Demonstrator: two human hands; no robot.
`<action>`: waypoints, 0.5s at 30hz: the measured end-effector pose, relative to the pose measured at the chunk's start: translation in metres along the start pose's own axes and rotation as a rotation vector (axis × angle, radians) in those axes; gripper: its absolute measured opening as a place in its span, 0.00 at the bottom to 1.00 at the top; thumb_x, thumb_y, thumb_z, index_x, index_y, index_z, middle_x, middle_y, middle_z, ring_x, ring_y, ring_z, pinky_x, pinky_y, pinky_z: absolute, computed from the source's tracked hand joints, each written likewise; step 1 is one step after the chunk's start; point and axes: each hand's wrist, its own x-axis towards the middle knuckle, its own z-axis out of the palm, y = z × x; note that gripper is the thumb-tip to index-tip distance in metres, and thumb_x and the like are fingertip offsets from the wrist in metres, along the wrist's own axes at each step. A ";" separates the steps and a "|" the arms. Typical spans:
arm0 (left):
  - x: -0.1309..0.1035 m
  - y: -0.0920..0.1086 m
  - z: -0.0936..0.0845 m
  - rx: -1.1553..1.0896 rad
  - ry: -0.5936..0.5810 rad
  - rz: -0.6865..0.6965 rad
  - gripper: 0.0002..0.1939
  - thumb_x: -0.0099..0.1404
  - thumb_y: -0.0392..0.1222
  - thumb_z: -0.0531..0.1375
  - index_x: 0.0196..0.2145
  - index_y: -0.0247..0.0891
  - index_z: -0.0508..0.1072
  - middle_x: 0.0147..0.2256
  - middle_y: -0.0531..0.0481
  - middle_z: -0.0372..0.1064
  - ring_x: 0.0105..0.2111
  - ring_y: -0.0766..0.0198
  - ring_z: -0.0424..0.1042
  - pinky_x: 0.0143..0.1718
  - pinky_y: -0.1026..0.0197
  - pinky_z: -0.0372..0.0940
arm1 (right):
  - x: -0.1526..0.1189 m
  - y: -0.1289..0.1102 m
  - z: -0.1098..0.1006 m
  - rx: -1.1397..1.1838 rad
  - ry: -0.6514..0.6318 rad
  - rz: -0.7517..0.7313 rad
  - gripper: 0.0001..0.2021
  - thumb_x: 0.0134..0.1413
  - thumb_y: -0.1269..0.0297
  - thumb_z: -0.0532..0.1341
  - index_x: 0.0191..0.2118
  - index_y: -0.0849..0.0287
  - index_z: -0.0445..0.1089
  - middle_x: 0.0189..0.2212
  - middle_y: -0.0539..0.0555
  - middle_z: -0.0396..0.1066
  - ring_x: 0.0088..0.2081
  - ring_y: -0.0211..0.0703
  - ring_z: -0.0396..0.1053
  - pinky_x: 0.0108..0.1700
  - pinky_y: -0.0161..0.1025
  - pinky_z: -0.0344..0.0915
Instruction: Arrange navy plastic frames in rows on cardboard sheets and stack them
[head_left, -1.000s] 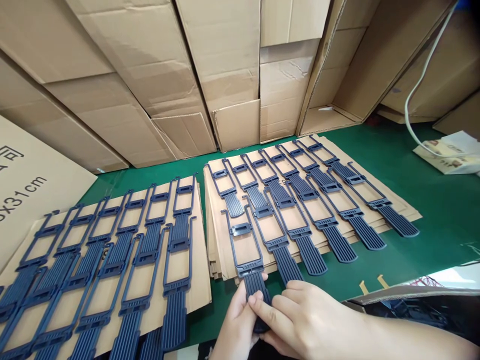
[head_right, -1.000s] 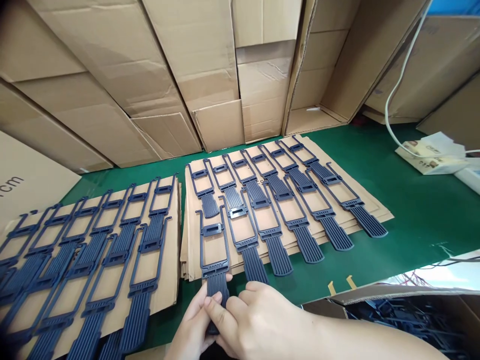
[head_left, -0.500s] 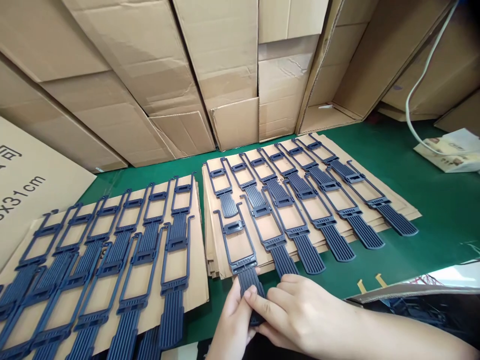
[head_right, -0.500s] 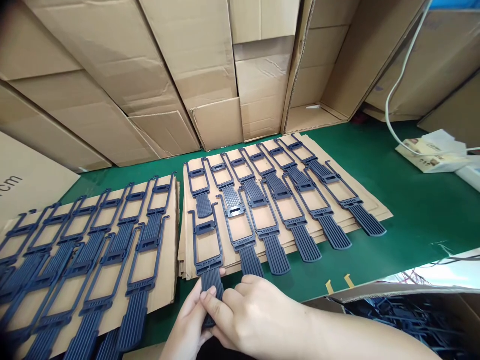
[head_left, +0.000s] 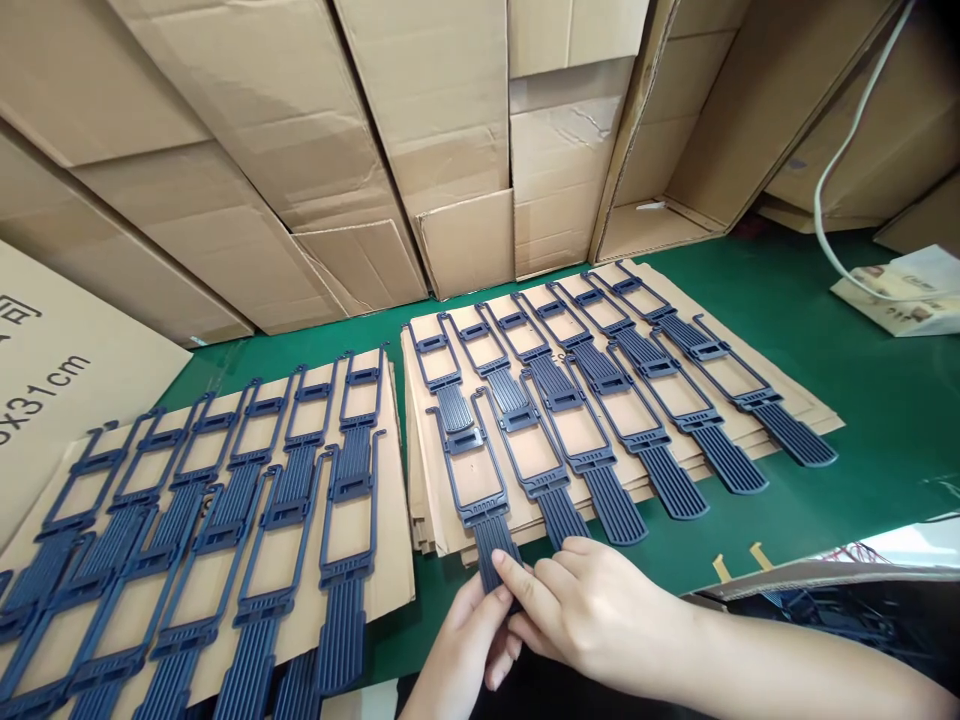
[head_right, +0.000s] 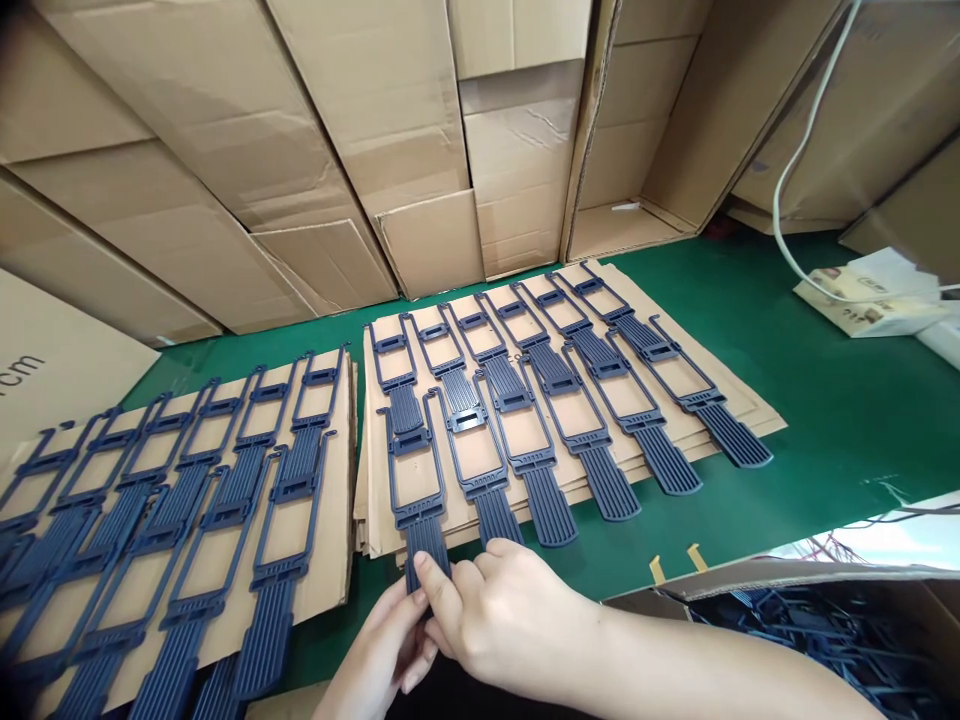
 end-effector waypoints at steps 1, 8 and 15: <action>-0.001 0.000 0.000 0.017 -0.022 0.008 0.24 0.52 0.62 0.59 0.28 0.35 0.65 0.16 0.56 0.58 0.14 0.75 0.51 0.16 0.68 0.42 | 0.000 0.001 0.000 -0.007 -0.015 -0.006 0.21 0.59 0.64 0.54 0.52 0.78 0.61 0.20 0.50 0.61 0.20 0.38 0.60 0.23 0.38 0.50; 0.001 -0.010 -0.012 0.010 -0.281 -0.012 0.26 0.57 0.64 0.53 0.29 0.35 0.65 0.17 0.54 0.61 0.11 0.75 0.51 0.14 0.68 0.44 | -0.004 0.003 0.006 -0.025 -0.067 0.000 0.24 0.55 0.68 0.57 0.55 0.78 0.57 0.20 0.48 0.60 0.18 0.37 0.58 0.22 0.38 0.48; -0.025 0.009 -0.018 0.408 -0.367 -0.114 0.28 0.57 0.65 0.52 0.32 0.36 0.75 0.23 0.50 0.62 0.23 0.69 0.57 0.25 0.66 0.52 | -0.007 0.009 -0.007 0.065 0.053 0.019 0.21 0.59 0.62 0.53 0.53 0.73 0.59 0.18 0.47 0.60 0.18 0.37 0.58 0.22 0.38 0.48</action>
